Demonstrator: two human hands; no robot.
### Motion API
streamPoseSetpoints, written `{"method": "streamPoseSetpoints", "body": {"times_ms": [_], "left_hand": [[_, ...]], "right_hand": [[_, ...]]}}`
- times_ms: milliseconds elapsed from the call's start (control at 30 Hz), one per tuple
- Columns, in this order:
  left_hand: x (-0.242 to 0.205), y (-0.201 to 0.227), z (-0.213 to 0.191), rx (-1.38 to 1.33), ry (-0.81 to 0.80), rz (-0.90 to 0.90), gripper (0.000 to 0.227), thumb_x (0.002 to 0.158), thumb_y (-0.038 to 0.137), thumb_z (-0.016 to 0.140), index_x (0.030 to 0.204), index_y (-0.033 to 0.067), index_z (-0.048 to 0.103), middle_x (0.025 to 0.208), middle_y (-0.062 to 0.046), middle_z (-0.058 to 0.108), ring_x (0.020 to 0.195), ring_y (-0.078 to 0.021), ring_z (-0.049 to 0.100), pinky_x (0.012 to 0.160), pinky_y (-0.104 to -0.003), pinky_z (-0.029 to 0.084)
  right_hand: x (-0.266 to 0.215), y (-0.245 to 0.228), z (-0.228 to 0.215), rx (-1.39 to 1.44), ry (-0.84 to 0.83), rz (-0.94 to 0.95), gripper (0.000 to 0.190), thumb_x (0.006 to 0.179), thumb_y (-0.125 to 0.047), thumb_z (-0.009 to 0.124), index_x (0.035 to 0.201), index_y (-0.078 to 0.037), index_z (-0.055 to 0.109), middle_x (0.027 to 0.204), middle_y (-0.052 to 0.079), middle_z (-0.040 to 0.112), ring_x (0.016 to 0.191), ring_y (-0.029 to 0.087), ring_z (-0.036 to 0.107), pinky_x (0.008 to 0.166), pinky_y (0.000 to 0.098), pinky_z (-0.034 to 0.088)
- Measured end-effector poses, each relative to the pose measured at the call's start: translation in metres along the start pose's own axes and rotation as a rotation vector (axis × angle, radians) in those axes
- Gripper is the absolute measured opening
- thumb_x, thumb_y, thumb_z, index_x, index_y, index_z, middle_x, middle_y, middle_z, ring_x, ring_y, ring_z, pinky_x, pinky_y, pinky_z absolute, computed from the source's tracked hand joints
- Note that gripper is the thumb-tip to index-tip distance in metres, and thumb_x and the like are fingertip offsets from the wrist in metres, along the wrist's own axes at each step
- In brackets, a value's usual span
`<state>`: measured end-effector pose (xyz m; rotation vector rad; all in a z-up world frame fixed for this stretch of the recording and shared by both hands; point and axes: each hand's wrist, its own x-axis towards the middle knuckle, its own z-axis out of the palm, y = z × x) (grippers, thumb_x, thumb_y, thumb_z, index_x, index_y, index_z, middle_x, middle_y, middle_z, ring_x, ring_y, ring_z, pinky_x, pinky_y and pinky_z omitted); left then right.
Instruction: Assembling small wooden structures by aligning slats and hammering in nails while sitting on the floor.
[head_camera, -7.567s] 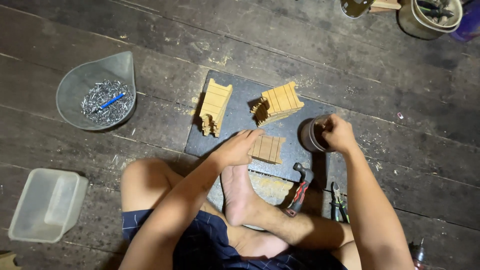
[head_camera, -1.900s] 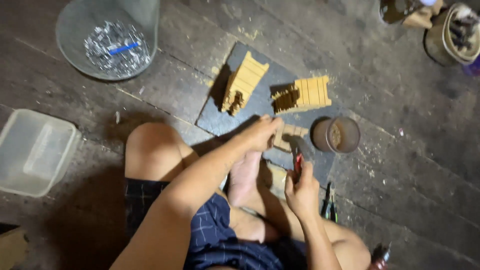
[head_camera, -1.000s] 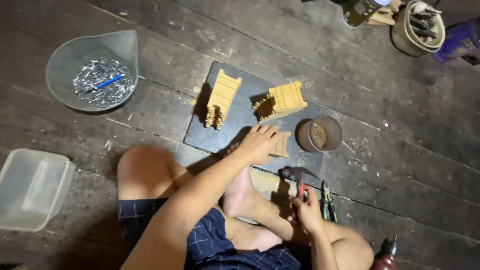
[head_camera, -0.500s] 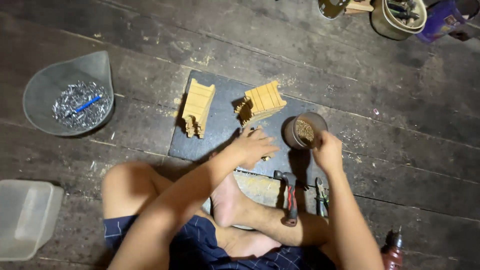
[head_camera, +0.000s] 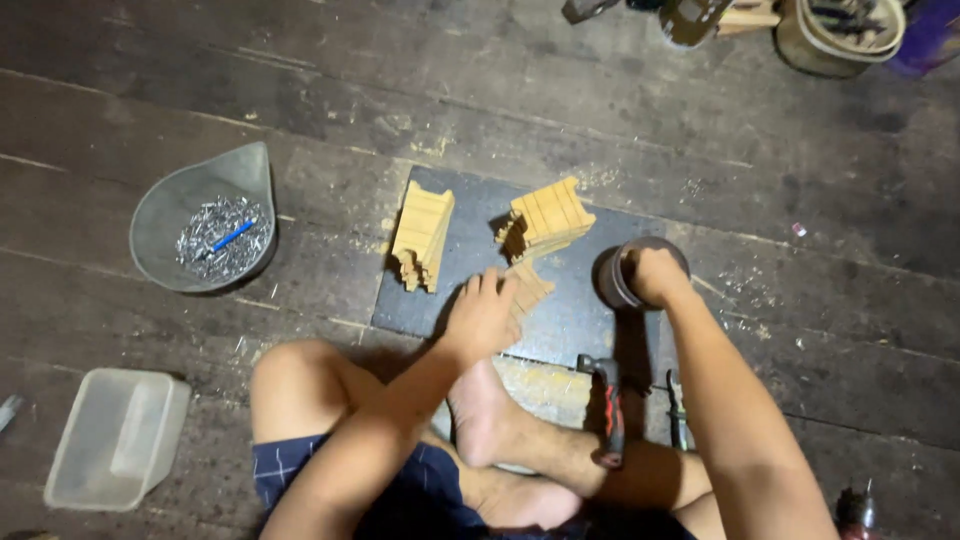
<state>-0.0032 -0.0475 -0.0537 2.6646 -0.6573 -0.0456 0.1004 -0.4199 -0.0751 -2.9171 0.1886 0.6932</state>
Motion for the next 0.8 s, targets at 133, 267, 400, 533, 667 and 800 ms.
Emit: {"method": "streamPoseSetpoints", "body": {"times_ms": [133,267,400,533,667,800], "left_hand": [[-0.011,-0.013,-0.04,-0.12,-0.044,0.021,0.1,0.065,0.036,0.089,0.15,0.01,0.045,0.144,-0.025,0.043,0.131,-0.0503,0.052,0.106,-0.059,0.05],[-0.013,-0.024,-0.041,-0.176,-0.047,0.034,0.096,0.066,0.032,0.088,0.149,0.0093,0.047,0.138,-0.023,0.046,0.13,-0.0492,0.051,0.109,-0.054,0.051],[-0.013,-0.028,-0.036,-0.229,-0.076,0.074,0.092,0.065,0.028,0.088,0.147,0.008,0.052,0.144,-0.026,0.044,0.133,-0.0523,0.051,0.115,-0.055,0.047],[-0.014,-0.031,-0.05,-0.277,-0.083,0.117,0.085,0.069,0.024,0.085,0.147,0.0077,0.055,0.138,-0.024,0.049,0.128,-0.0502,0.056,0.115,-0.052,0.045],[-0.006,-0.034,-0.044,-0.331,-0.079,0.111,0.093,0.064,0.024,0.086,0.15,0.0116,0.052,0.136,-0.022,0.053,0.124,-0.0493,0.059,0.113,-0.054,0.047],[-0.004,-0.035,-0.052,-0.354,-0.133,0.109,0.099,0.061,0.024,0.087,0.152,0.01,0.05,0.138,-0.022,0.055,0.128,-0.0469,0.059,0.115,-0.052,0.046]], "right_hand": [[-0.027,-0.008,-0.016,0.052,0.013,-0.007,0.038,0.09,-0.025,0.066,0.122,-0.009,0.08,0.119,0.035,0.076,0.12,0.05,0.07,0.105,0.0548,0.057],[-0.029,-0.016,-0.017,0.023,0.003,0.015,0.044,0.09,-0.029,0.069,0.129,-0.01,0.076,0.12,0.034,0.076,0.121,0.049,0.07,0.106,0.0561,0.057],[-0.008,0.001,0.006,0.014,0.036,0.048,0.04,0.09,-0.022,0.071,0.128,-0.009,0.077,0.116,0.034,0.076,0.116,0.05,0.071,0.101,0.0554,0.059],[-0.006,0.004,0.009,0.029,0.065,0.047,0.039,0.089,-0.022,0.07,0.126,-0.013,0.079,0.112,0.032,0.077,0.111,0.05,0.073,0.094,0.0577,0.061],[-0.01,0.001,0.004,-0.023,0.046,0.041,0.036,0.091,-0.027,0.069,0.125,-0.019,0.08,0.113,0.029,0.079,0.112,0.047,0.074,0.095,0.0558,0.062],[0.0,0.004,0.013,0.021,0.069,0.01,0.033,0.091,-0.02,0.063,0.118,-0.013,0.081,0.108,0.033,0.078,0.109,0.051,0.074,0.094,0.0576,0.061]]}}
